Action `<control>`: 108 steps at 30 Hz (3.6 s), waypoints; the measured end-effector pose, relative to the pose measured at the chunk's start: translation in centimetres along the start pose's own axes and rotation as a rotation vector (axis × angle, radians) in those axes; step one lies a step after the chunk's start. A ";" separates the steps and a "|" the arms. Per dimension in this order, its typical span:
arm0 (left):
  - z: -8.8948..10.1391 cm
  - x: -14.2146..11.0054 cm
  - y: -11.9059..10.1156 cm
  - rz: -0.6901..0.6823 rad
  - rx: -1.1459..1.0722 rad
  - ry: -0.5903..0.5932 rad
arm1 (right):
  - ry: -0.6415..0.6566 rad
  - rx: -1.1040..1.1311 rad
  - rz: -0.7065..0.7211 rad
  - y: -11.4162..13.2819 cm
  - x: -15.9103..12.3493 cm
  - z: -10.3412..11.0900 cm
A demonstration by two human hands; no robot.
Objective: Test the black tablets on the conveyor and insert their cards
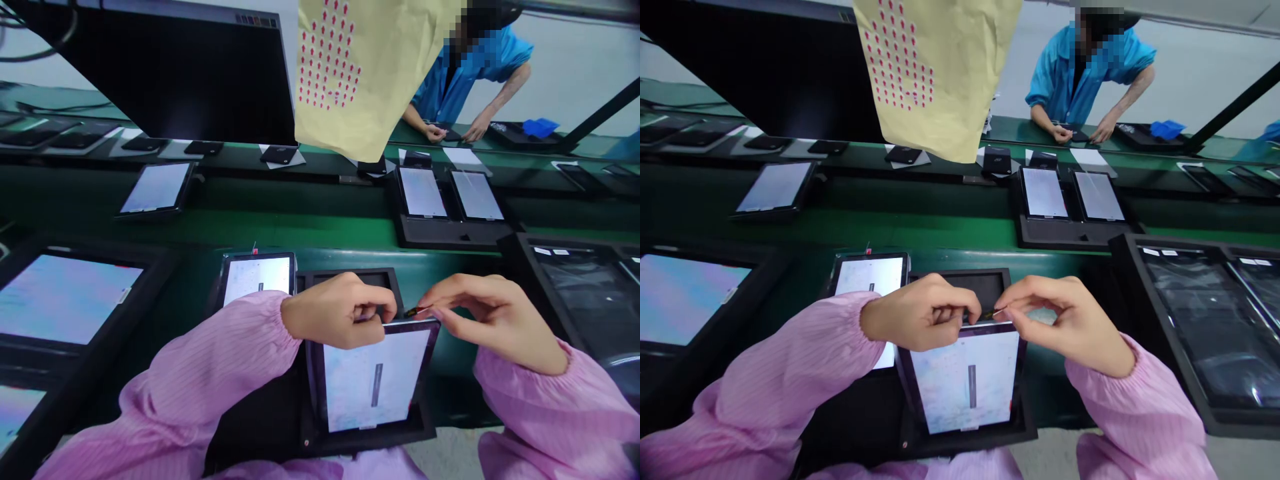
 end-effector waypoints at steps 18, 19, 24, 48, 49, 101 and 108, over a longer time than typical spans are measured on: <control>-0.7 1.5 0.1 0.077 -0.017 0.135 | -0.088 -0.167 0.011 0.8 -0.4 -0.2; -0.6 1.4 0.2 0.079 -0.047 0.101 | -0.076 -0.185 0.014 0.9 -0.2 -0.5; 0.5 -0.4 0.6 0.185 -0.145 -0.151 | 0.029 -0.237 0.026 1.5 0.9 -2.6; 0.7 -3.1 1.0 0.263 -0.118 -0.403 | 0.394 -0.368 0.257 3.3 3.6 -5.7; 0.7 -3.1 1.1 0.268 -0.119 -0.403 | 0.407 -0.358 0.260 3.2 3.7 -5.8; 6.6 -21.2 9.1 0.368 1.359 -0.626 | -0.652 -0.813 -0.005 -14.8 3.4 -8.7; 5.5 -18.3 11.8 0.425 1.190 -0.526 | -0.648 -0.836 -0.011 -15.5 5.9 -9.0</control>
Point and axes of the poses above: each hand's wrist, its own x-axis towards the middle knuckle, its own z-axis out of the back of the hand, y = z × x, the point moved 5 cm from there along x, towards the middle knuckle, and after that the axes turned 6 degrees about -z, right-handed, at the moved point
